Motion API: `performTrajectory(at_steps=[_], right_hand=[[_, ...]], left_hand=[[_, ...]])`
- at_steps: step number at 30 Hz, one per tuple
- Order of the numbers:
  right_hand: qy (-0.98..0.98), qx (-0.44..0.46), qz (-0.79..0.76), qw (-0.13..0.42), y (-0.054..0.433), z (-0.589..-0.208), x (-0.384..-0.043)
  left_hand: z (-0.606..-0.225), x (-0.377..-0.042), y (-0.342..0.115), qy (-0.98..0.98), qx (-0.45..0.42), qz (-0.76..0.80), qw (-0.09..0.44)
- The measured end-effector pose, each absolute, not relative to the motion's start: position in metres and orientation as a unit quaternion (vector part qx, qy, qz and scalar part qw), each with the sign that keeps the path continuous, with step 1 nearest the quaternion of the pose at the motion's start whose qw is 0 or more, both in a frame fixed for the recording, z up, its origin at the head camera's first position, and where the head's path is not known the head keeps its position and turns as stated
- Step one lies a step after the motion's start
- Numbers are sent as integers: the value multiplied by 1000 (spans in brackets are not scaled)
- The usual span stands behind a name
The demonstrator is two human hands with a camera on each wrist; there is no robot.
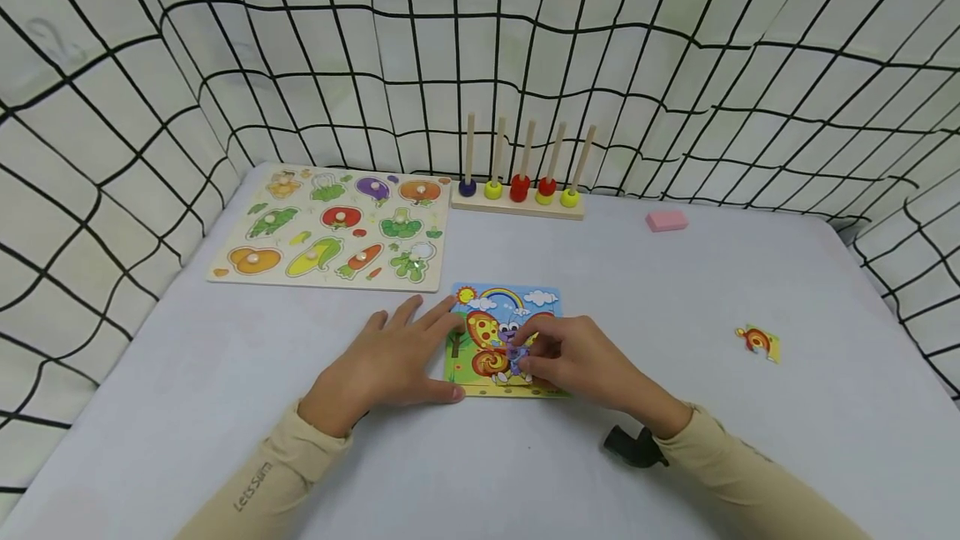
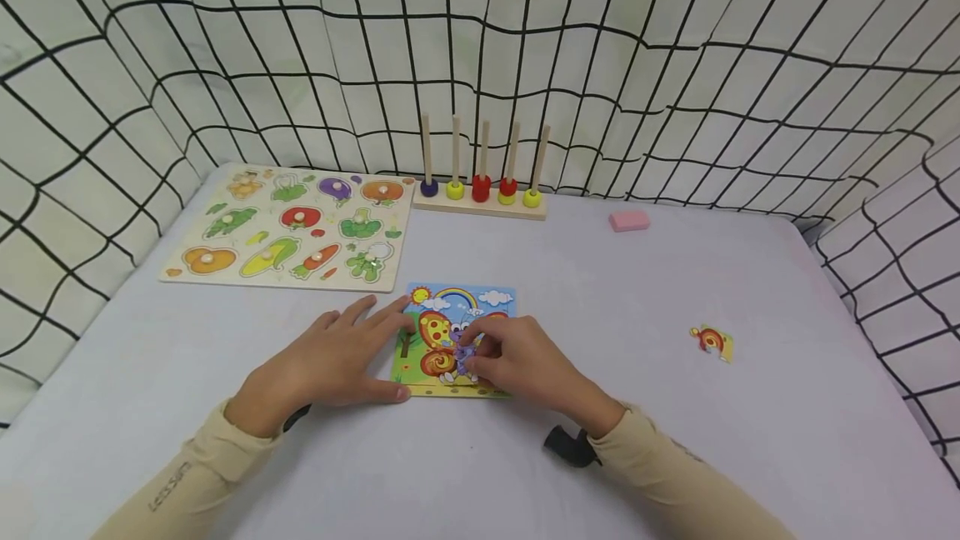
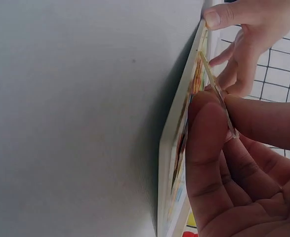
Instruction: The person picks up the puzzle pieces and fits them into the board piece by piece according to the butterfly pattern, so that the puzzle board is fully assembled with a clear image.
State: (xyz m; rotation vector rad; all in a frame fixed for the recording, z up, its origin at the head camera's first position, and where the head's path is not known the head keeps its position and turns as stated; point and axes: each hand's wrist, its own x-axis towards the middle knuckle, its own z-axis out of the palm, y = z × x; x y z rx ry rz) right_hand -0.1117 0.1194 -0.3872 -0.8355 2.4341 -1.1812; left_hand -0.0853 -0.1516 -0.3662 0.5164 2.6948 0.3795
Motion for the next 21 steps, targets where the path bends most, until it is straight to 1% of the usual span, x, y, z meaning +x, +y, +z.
performTrajectory(at_steps=[11,21], right_hand=[[857,-296,-397,145,114,-391,-114],[867,-296,-370,153,111,-392,-115]], left_hand=[[-367,-86,-151,956,186,132,185],[-368,-86,-152,957,187,124,183]])
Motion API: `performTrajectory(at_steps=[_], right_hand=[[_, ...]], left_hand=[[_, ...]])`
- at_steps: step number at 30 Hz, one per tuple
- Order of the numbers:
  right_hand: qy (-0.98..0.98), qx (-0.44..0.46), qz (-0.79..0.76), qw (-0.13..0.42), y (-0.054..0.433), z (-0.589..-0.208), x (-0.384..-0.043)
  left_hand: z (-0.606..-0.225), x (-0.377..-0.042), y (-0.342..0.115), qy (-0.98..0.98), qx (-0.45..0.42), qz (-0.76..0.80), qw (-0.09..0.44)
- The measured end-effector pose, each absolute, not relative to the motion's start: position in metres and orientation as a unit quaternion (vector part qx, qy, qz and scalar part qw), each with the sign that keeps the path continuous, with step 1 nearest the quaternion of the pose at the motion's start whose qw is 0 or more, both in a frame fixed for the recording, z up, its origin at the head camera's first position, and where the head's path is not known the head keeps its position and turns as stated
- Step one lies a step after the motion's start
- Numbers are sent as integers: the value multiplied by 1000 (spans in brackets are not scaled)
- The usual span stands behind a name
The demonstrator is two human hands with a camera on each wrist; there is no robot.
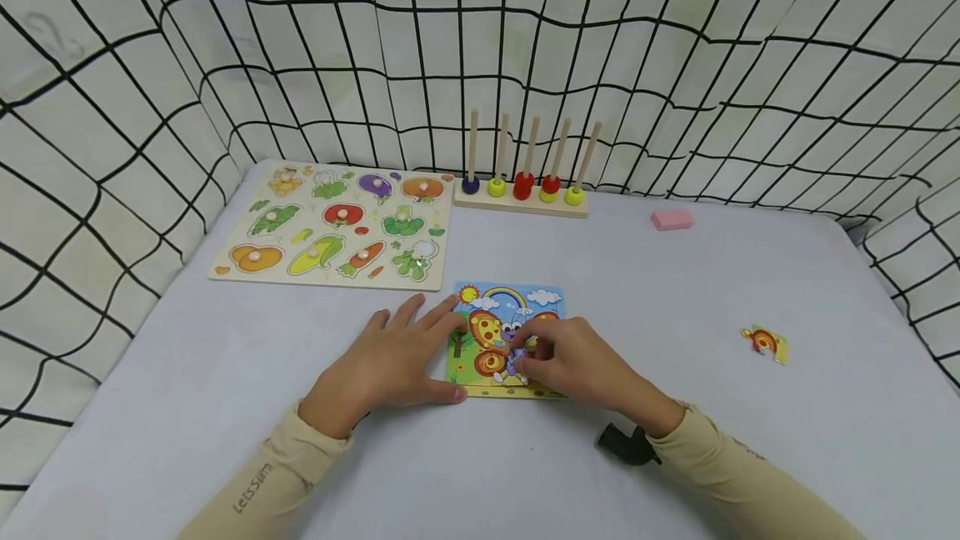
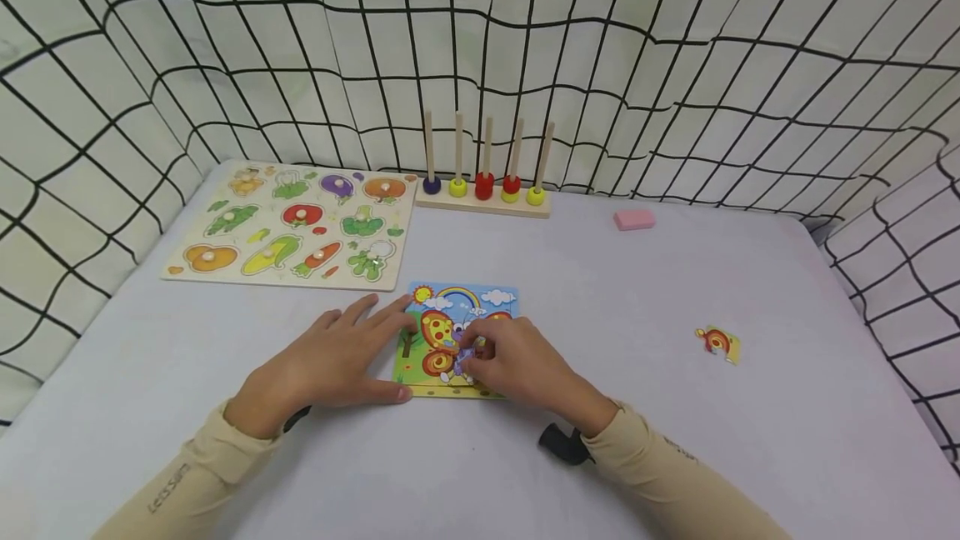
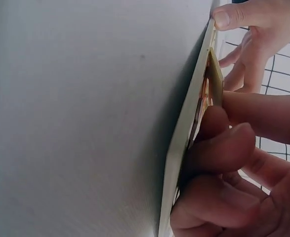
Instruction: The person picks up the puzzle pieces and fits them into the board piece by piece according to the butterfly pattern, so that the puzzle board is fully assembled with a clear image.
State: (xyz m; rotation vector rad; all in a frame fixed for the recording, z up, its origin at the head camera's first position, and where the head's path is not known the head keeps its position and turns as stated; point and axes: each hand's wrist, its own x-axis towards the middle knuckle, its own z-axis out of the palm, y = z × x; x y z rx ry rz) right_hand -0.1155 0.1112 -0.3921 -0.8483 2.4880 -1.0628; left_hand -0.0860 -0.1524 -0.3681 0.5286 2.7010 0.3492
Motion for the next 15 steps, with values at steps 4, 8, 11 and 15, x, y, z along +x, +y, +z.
performTrajectory(at_steps=[4,8,11,15], right_hand=[[872,-294,-359,156,110,-392,-116],[875,-290,-350,164,108,-391,-116],[878,-285,-344,171,107,-390,-116],[885,-275,-332,176,106,-390,-116]], left_hand=[[-368,-86,-152,957,185,125,182],[-367,-86,-152,957,185,127,184],[-367,-86,-152,957,184,128,187],[-367,-86,-152,956,185,129,187]])
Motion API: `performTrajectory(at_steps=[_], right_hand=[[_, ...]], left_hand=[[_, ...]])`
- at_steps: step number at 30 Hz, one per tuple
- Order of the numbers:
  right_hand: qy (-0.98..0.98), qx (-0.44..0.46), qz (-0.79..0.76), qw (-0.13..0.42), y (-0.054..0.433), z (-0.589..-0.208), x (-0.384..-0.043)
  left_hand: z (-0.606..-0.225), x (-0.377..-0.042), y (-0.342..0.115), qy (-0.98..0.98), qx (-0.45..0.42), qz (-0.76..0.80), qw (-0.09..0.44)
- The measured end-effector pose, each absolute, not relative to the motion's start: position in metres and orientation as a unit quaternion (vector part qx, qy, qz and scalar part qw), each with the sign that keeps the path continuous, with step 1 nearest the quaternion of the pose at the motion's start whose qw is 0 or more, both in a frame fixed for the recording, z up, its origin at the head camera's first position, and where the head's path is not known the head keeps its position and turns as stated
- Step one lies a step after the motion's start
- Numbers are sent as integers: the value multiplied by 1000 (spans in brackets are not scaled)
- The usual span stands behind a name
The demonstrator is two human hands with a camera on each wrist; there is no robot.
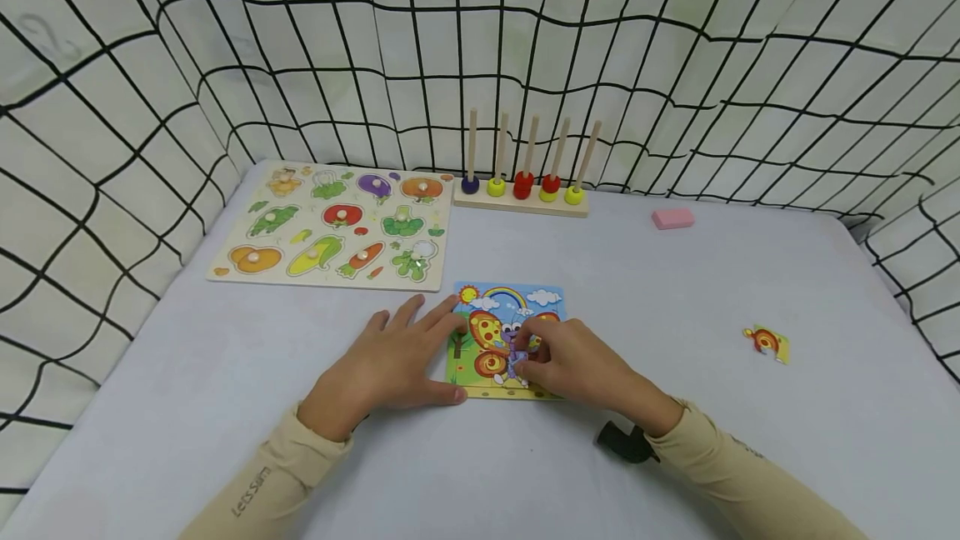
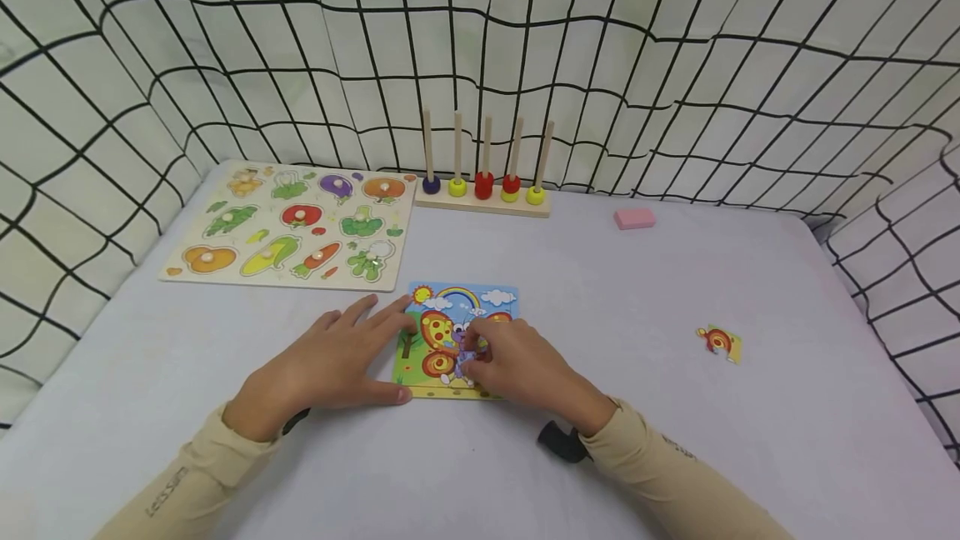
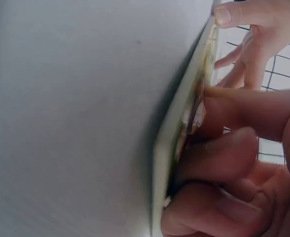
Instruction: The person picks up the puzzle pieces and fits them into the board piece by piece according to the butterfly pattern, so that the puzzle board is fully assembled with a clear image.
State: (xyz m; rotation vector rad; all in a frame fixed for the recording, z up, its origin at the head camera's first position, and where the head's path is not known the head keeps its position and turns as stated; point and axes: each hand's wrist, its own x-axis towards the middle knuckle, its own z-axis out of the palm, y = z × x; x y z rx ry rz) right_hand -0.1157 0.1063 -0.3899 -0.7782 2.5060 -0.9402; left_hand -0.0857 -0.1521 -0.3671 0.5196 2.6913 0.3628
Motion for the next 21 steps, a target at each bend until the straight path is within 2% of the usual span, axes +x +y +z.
performTrajectory(at_steps=[11,21], right_hand=[[895,-267,-316,166,107,-392,-113],[871,-288,-371,147,125,-391,-112]], left_hand=[[-366,-86,-150,956,187,127,188],[-366,-86,-151,955,190,130,185]])
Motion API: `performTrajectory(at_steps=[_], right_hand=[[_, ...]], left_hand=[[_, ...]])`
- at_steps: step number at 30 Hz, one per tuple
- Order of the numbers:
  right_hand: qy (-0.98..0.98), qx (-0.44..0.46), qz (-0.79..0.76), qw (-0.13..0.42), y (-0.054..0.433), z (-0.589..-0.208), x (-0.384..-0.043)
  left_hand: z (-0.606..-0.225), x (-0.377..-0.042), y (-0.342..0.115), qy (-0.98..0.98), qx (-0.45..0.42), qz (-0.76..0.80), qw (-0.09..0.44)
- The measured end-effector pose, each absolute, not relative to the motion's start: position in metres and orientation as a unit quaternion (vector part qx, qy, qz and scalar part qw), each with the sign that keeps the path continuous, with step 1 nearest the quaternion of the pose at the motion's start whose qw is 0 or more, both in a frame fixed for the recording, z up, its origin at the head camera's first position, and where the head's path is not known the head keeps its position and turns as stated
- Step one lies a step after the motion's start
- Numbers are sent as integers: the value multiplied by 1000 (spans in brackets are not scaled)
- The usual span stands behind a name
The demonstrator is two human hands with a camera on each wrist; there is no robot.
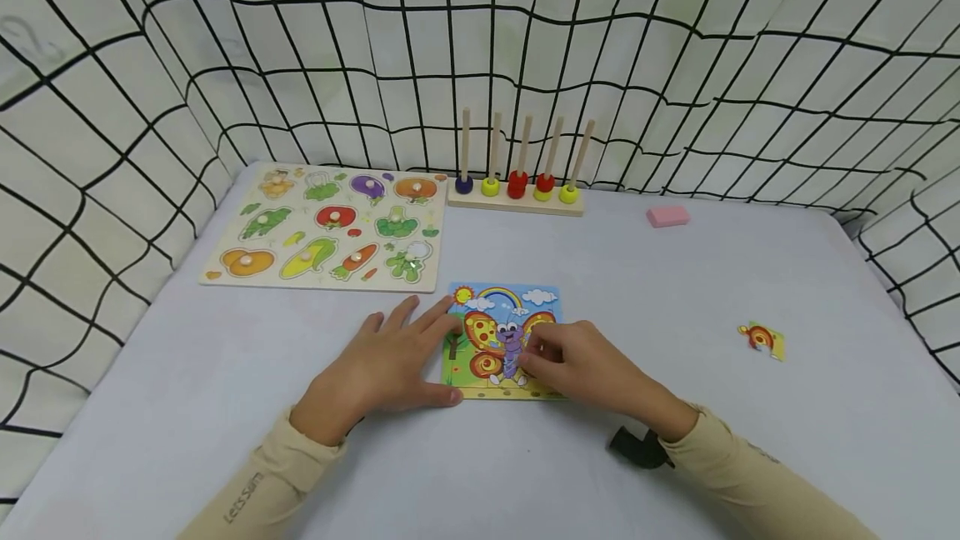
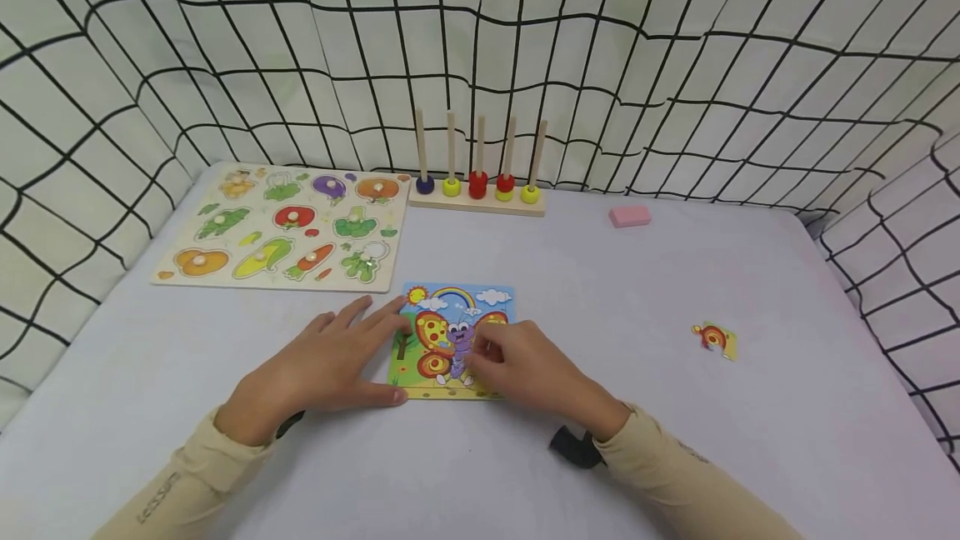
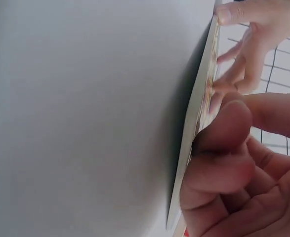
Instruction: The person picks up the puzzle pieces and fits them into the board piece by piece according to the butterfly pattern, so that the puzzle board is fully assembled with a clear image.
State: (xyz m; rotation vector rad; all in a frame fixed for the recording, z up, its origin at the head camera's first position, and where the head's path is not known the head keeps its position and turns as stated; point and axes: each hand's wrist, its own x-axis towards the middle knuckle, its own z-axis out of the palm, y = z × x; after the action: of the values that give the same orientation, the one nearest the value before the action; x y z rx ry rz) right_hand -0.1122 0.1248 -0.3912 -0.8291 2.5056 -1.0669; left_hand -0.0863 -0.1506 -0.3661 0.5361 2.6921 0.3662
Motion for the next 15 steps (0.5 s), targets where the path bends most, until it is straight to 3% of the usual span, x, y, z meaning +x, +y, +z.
performTrajectory(at_steps=[15], right_hand=[[893,-196,-393,97,192,-383,-114]], left_hand=[[-367,-87,-151,955,192,136,182]])
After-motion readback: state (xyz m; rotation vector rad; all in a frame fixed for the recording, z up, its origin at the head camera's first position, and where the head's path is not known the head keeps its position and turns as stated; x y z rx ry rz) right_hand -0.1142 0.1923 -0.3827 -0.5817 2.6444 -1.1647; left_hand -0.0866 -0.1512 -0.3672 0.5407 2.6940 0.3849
